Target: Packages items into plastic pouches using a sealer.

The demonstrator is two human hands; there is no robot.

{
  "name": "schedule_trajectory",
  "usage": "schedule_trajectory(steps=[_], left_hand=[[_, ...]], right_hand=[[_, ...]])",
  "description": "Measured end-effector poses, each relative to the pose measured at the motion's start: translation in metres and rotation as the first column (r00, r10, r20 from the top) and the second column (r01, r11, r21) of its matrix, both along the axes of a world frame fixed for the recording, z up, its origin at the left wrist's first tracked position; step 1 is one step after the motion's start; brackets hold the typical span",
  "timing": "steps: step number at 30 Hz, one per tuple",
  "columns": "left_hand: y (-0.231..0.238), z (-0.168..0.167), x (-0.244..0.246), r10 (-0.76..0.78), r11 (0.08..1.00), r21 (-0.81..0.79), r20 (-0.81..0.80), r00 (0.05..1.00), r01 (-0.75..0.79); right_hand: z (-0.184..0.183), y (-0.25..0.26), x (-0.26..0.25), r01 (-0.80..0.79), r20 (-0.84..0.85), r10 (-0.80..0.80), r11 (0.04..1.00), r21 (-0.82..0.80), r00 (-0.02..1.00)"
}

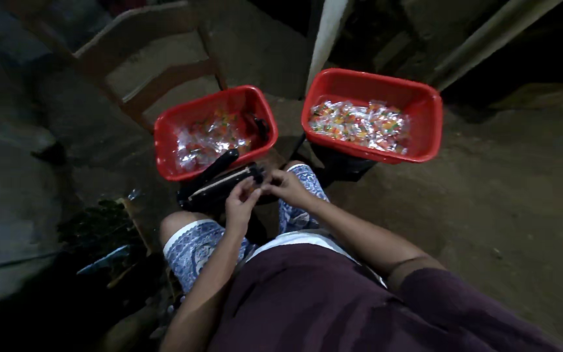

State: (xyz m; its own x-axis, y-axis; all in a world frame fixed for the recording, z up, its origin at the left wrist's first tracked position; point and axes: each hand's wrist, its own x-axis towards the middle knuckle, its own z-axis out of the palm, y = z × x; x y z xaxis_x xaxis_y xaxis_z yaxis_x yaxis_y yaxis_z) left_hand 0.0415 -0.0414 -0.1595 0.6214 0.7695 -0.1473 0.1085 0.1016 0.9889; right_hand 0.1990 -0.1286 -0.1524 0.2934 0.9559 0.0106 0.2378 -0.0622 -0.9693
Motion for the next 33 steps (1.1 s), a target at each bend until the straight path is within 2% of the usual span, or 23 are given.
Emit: schedule_trajectory(steps=[2,4,6,8,12,15,17,19,23,26,29,31,33], left_hand=[[0.002,0.0,0.006,-0.028,0.995,0.092,-0.019,0.999,0.03],[0.003,0.0,0.013,-0.084,0.99,0.116,-0.023,0.996,0.086],[0.006,0.003,0.019,-0.114,0.988,0.109,0.004,0.993,0.113],[0.017,0.011,0.022,-0.083,0.991,0.109,0.027,0.996,0.08],[0.058,0.018,0.013,0.149,0.975,0.156,0.083,0.985,-0.161],[0.094,0.018,0.006,0.367,0.922,0.078,0.148,0.919,-0.38],[0.118,0.015,0.005,0.476,0.871,0.035,0.186,0.86,-0.49],[0.141,0.009,0.005,0.533,0.834,0.028,0.219,0.817,-0.551],[0.183,-0.008,0.011,0.613,0.769,0.02,0.264,0.745,-0.639],[0.2,-0.023,0.01,0.631,0.759,0.004,0.242,0.737,-0.651],[0.207,-0.032,0.002,0.595,0.798,-0.004,0.162,0.787,-0.602],[0.211,-0.032,-0.001,0.559,0.826,-0.006,0.131,0.819,-0.563],[0.215,-0.033,-0.002,0.542,0.839,-0.029,0.115,0.832,-0.543]], right_hand=[[0.004,-0.006,0.005,-0.053,0.057,0.055,0.998,-0.036,0.997],[0.007,-0.011,0.014,-0.047,0.086,0.052,0.997,-0.069,0.995],[0.002,-0.016,0.033,0.042,0.163,-0.03,0.996,-0.073,0.986],[-0.008,-0.023,0.072,0.224,0.292,-0.203,0.974,-0.041,0.935],[0.002,-0.052,0.172,0.607,0.512,-0.539,0.793,0.041,0.669],[0.015,-0.063,0.217,0.765,0.602,-0.608,0.644,-0.008,0.517],[0.017,-0.056,0.222,0.793,0.627,-0.624,0.609,0.015,0.467],[0.013,-0.036,0.212,0.751,0.633,-0.597,0.659,0.037,0.492],[-0.008,0.03,0.171,0.566,0.616,-0.433,0.824,-0.025,0.658],[-0.026,0.083,0.146,0.419,0.603,-0.291,0.904,-0.08,0.743],[-0.039,0.132,0.126,0.294,0.583,-0.151,0.943,-0.158,0.798],[-0.054,0.165,0.122,0.184,0.617,-0.015,0.96,-0.211,0.787],[-0.072,0.199,0.124,0.075,0.7,0.197,0.939,-0.337,0.686]])
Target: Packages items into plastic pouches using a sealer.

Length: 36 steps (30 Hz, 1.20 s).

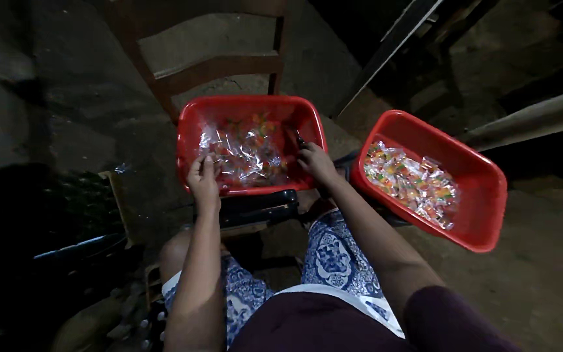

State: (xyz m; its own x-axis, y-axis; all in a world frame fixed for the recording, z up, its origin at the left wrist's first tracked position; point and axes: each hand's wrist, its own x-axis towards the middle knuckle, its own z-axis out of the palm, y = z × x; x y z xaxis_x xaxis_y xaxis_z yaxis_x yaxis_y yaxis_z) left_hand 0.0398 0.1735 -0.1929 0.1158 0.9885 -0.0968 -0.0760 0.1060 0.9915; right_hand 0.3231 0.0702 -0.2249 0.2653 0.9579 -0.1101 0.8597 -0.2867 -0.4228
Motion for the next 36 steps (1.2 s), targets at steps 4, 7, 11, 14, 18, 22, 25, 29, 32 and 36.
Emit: schedule_trajectory(steps=[4,7,11,14,18,22,25,29,32,36], left_hand=[[0.003,0.0,0.0,-0.06,0.997,-0.056,-0.013,0.998,0.059],[0.004,0.001,0.0,-0.085,0.993,-0.083,-0.019,0.996,0.084],[0.005,0.003,-0.002,-0.105,0.99,-0.093,-0.014,0.994,0.103],[0.003,0.006,-0.003,-0.117,0.989,-0.086,-0.001,0.993,0.116],[-0.003,0.009,-0.002,-0.137,0.991,0.002,0.034,0.99,0.137],[-0.029,0.03,0.003,-0.231,0.966,0.13,0.028,0.973,0.225],[-0.061,0.054,0.014,-0.399,0.905,0.195,0.075,0.914,0.379],[-0.104,0.087,0.023,-0.433,0.901,0.122,0.163,0.887,0.417],[-0.128,0.104,0.021,-0.338,0.929,-0.036,0.326,0.883,0.369],[-0.156,0.125,0.012,-0.22,0.902,-0.228,0.488,0.845,0.367]], right_hand=[[-0.038,0.052,0.008,-0.132,0.214,0.202,0.944,-0.302,0.956],[-0.047,0.074,0.013,-0.157,0.228,0.253,0.917,-0.368,0.94],[-0.041,0.09,0.013,-0.18,0.177,0.244,0.932,-0.315,0.954],[-0.022,0.081,0.012,-0.059,-0.036,0.061,0.997,0.042,0.998],[0.033,0.054,-0.008,0.25,-0.339,-0.141,0.92,0.303,0.93],[0.093,0.011,-0.039,0.303,-0.575,-0.016,0.862,0.407,0.818],[0.127,-0.024,-0.069,0.302,-0.695,0.11,0.844,0.443,0.711],[0.153,-0.061,-0.099,0.284,-0.73,0.175,0.842,0.459,0.661],[0.166,-0.085,-0.11,0.331,-0.779,0.219,0.813,0.478,0.587],[0.174,-0.118,-0.124,0.359,-0.823,0.281,0.796,0.487,0.494]])
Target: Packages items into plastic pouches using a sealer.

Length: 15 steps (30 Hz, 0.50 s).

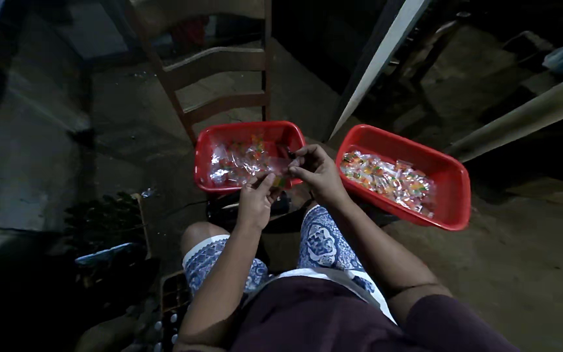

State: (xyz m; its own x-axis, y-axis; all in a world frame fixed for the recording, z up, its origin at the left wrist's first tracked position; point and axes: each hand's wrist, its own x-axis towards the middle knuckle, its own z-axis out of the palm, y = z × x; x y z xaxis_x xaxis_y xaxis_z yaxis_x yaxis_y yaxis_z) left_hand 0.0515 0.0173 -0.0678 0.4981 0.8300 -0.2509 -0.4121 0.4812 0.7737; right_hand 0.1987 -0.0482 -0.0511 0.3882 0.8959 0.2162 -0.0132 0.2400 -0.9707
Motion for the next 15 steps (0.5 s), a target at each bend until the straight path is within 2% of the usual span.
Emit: schedule_trajectory(steps=[2,4,7,10,12,15], left_hand=[[-0.014,0.008,-0.009,-0.038,0.997,-0.067,0.047,0.998,0.041],[-0.026,0.013,-0.02,-0.132,0.983,-0.111,0.12,0.984,0.146],[-0.043,0.008,-0.033,-0.295,0.917,-0.184,0.282,0.913,0.353],[-0.061,0.003,-0.037,-0.336,0.848,-0.253,0.425,0.841,0.466],[-0.072,0.002,-0.039,-0.344,0.845,-0.26,0.403,0.848,0.467],[-0.084,-0.003,-0.04,-0.349,0.93,-0.063,0.151,0.925,0.361]], right_hand=[[0.003,-0.016,-0.002,-0.088,-0.153,0.088,0.996,0.009,0.984],[0.006,-0.029,0.003,-0.225,-0.264,0.222,0.974,0.017,0.939],[0.004,-0.044,0.003,-0.387,-0.14,0.377,0.921,-0.05,0.916],[0.004,-0.056,-0.009,-0.461,-0.011,0.462,0.885,-0.058,0.887],[0.003,-0.063,-0.016,-0.418,0.041,0.419,0.908,-0.035,0.907],[-0.002,-0.075,-0.023,-0.253,0.087,0.256,0.967,-0.043,0.963]])
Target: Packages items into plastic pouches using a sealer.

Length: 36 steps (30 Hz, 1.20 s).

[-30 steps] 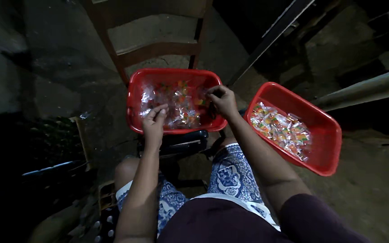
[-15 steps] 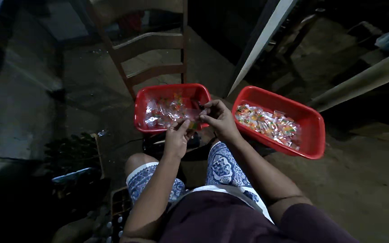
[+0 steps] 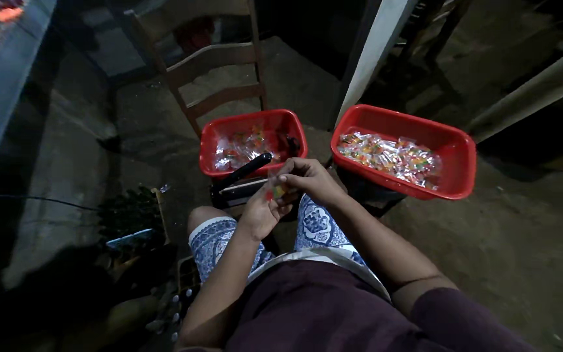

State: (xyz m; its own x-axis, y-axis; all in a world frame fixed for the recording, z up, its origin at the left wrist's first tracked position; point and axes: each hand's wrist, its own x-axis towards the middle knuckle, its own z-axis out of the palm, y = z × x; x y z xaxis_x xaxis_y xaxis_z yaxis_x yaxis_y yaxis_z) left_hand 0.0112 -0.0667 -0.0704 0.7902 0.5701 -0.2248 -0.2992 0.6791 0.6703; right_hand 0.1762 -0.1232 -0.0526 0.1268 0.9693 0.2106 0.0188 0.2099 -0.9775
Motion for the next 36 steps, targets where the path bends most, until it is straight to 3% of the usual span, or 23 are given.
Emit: schedule_trajectory(steps=[4,7,17,24,30,36], left_hand=[[-0.005,-0.02,-0.005,0.19,0.893,0.431,-0.095,0.977,-0.131],[-0.011,-0.017,-0.001,0.361,0.801,0.558,-0.158,0.919,-0.218],[-0.007,-0.012,-0.005,0.407,0.78,0.599,-0.269,0.873,-0.179],[-0.004,-0.016,-0.003,0.383,0.791,0.588,-0.262,0.886,-0.168],[-0.004,-0.019,-0.002,0.418,0.765,0.616,-0.256,0.872,-0.186],[-0.005,-0.023,-0.002,0.445,0.754,0.615,-0.22,0.868,-0.23]], right_hand=[[-0.011,-0.01,-0.003,0.164,0.112,-0.164,0.986,0.016,0.98],[-0.02,-0.012,-0.006,0.181,0.095,-0.179,0.983,-0.011,0.979],[-0.031,-0.015,-0.013,0.268,0.123,-0.27,0.963,0.031,0.955],[-0.04,-0.017,-0.02,0.347,-0.147,-0.343,0.938,0.001,0.928],[-0.048,-0.026,-0.023,0.225,-0.061,-0.229,0.973,-0.055,0.972],[-0.049,-0.024,-0.014,0.171,-0.119,-0.185,0.978,-0.119,0.975]])
